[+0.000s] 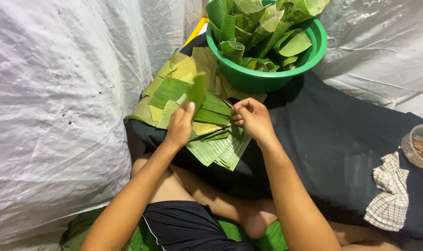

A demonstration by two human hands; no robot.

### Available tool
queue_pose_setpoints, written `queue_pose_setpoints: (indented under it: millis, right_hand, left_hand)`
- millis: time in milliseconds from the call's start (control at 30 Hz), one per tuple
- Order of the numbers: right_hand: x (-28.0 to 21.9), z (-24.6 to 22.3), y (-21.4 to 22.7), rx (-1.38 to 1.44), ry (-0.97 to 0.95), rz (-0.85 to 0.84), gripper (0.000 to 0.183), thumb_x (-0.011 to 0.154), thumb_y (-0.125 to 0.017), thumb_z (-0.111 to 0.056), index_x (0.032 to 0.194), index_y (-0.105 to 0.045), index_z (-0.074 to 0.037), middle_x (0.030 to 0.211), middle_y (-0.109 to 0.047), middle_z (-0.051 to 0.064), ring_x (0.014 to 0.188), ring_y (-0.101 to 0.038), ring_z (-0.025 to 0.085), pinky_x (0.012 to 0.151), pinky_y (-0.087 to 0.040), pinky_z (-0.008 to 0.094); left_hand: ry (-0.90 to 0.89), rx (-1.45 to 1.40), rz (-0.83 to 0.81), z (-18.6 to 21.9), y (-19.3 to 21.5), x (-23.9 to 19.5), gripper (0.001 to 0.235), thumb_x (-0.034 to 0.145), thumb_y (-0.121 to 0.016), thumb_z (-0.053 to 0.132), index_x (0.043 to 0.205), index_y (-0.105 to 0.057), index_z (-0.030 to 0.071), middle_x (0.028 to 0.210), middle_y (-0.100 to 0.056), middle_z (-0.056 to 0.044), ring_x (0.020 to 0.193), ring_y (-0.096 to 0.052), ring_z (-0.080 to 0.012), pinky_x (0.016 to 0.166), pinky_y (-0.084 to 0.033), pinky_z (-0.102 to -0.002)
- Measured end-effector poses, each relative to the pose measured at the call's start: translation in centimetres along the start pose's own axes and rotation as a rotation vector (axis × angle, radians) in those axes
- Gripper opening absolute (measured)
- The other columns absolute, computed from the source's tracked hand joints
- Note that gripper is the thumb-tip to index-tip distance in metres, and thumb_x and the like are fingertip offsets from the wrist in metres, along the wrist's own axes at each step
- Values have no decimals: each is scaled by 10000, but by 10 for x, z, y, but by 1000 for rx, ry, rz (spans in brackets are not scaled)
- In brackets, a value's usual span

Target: Cleaning banana leaves with a cloth and rolling them into cones secured with small wooden sticks.

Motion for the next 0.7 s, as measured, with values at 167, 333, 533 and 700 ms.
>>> queue_pose_setpoints:
  millis: [167,333,533,700]
  right_hand:
    - [-26,-37,-2,-440,-42,88,251,849,-744,-248,1078,-727,-147,903,-769,60,703,-764,157,672,-627,340]
    - [-32,-61,-18,-611,-13,75,399,822,-775,-322,1154,-726,-106,967,-757,94,961,-740,303,868,-564,458]
    - [-24,-56,-20,-613,33,106,114,818,-748,-249,920,-768,-200,795,-738,7,823,-732,254,776,-562,405]
    - [-24,-50,-3,-511,41,149,169,858,-646,-138,957,-771,-193,803,-739,24,756,-730,211,713,-542,352]
  left_hand:
    - [-125,-112,272,0,39,0,598,1124,-385,433,997,-728,-40,842,-648,-171,852,-586,-295,890,-435,-463]
    - [-154,-105,390,42,59,-19,512,1135,-374,328,994,-666,-69,819,-616,-135,822,-521,-230,915,-441,-436]
    - [-74,49,75,92,27,-45,496,1100,-403,285,1226,-598,-154,671,-615,-197,791,-673,-338,1042,-427,-557]
    - [-438,418,-118,107,18,-34,1030,863,-242,879,1546,-440,134,1525,-474,-241,1442,-384,-472,1161,-197,-715]
Point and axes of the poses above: each hand's wrist, its own x-axis towards the middle knuckle, its own y-axis out of the back of the hand, z = x × y, the point moved 7 cm from there along x, towards the middle knuckle
